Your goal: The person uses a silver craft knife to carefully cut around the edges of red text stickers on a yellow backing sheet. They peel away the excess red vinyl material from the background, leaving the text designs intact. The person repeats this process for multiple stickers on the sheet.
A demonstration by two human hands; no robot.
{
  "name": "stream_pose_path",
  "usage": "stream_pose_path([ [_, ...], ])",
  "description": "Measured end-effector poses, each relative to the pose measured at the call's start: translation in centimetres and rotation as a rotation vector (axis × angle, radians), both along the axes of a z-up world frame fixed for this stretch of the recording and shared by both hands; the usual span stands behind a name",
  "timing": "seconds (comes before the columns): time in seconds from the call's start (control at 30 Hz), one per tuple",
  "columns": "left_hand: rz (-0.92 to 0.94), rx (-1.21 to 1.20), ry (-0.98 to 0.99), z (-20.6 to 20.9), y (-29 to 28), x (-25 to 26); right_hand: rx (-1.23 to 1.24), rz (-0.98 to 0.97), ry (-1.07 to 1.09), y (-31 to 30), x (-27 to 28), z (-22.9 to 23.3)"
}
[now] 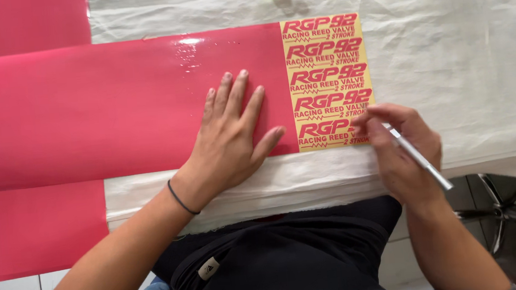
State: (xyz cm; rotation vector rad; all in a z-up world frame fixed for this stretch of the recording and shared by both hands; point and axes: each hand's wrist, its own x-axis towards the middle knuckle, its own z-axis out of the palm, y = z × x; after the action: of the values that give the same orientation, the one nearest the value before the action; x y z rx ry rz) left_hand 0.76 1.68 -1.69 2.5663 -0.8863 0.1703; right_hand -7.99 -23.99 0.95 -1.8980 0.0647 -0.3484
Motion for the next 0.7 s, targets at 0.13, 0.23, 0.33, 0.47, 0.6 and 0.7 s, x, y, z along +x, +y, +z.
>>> stream_pose_path([
  [0.13,-0.065,-0.145,-0.227,2.6,-1.5,7.5,-0.544,0.090,-0.190,-2.9,3.5,-0.3],
  [0.23,-0.054,-0.352,-0.319,1.9,-3.3,14.7,-0.682,0.248,-0.137,-4.2,6.5,-2.9],
  [0.33,0.021,-0.419,-0.291,-0.8,-5.4,20.3,-0.768,0.266,-0.183,-3.7,6.6,-2.9],
  [0.47,0.072,-0.439,-0.235,-2.4,-7.5,22.2,-0.785,0.252,-0.189,-3.7,6.4,-3.6],
  [0.6,0.201,-0.406,-0.231,-2.7,-8.4,22.3,-0.783,0.232,-0.198,-3.8,6.6,-3.8],
  [0.7,0.190,-0.370,-0.253,-2.5,-8.3,22.0,-0.778,0.232,-0.195,-3.7,6.6,-3.8],
])
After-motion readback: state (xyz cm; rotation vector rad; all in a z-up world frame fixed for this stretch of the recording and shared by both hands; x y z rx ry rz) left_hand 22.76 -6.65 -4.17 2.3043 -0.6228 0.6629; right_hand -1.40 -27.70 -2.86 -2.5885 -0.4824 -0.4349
